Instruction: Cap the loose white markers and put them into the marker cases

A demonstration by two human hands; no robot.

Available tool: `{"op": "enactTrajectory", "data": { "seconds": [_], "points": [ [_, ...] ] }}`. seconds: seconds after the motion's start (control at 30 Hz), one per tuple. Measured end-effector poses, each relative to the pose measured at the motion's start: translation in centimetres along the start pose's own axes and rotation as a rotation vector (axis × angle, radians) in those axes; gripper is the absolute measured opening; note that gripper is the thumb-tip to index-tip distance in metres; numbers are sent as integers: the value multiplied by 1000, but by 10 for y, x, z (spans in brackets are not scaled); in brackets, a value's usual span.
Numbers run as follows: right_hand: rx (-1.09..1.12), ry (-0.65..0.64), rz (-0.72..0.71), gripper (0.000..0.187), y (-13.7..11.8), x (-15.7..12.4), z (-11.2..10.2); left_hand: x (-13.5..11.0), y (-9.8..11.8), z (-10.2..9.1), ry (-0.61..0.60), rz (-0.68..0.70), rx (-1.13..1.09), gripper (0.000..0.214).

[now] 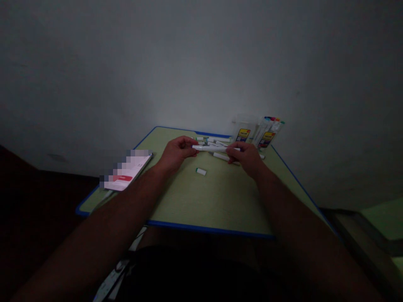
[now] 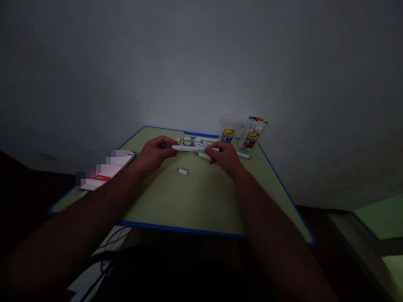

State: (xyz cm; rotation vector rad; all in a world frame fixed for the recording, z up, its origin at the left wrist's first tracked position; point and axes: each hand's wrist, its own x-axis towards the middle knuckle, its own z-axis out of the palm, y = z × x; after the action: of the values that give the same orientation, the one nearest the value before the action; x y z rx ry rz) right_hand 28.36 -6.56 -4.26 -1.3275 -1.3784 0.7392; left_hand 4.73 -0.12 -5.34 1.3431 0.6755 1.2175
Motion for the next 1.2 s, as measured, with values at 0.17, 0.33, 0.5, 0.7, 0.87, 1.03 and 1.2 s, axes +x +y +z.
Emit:
{"op": "enactTrajectory", "data": {
  "seconds": [0.17,0.33,0.5,0.7,0.87,1.03,1.2],
  "points": [
    [-40,-9,-14,34,4,0,-1,1,-1,-1,-9,4,40,25],
    [-80,-9,-17,36,3,0,-2,-1,1,1,2,-2,36,24],
    [-106,-3,-29,40,-1,-1,-1,-2,2,2,28,-8,29,24],
    [190,5,27,42,4,3,0,-1,1,1,74,-39,24,25],
    [261,-9,44,41,6,5,0,0,1,1,88,-51,-8,21],
    [203,4,-30,38,9,5,-2,0,1,1,127,-61,-15,20],
    [146,42,-42,37,9,5,-2,1,0,0,159,-53,-11,17]
  ]
}}
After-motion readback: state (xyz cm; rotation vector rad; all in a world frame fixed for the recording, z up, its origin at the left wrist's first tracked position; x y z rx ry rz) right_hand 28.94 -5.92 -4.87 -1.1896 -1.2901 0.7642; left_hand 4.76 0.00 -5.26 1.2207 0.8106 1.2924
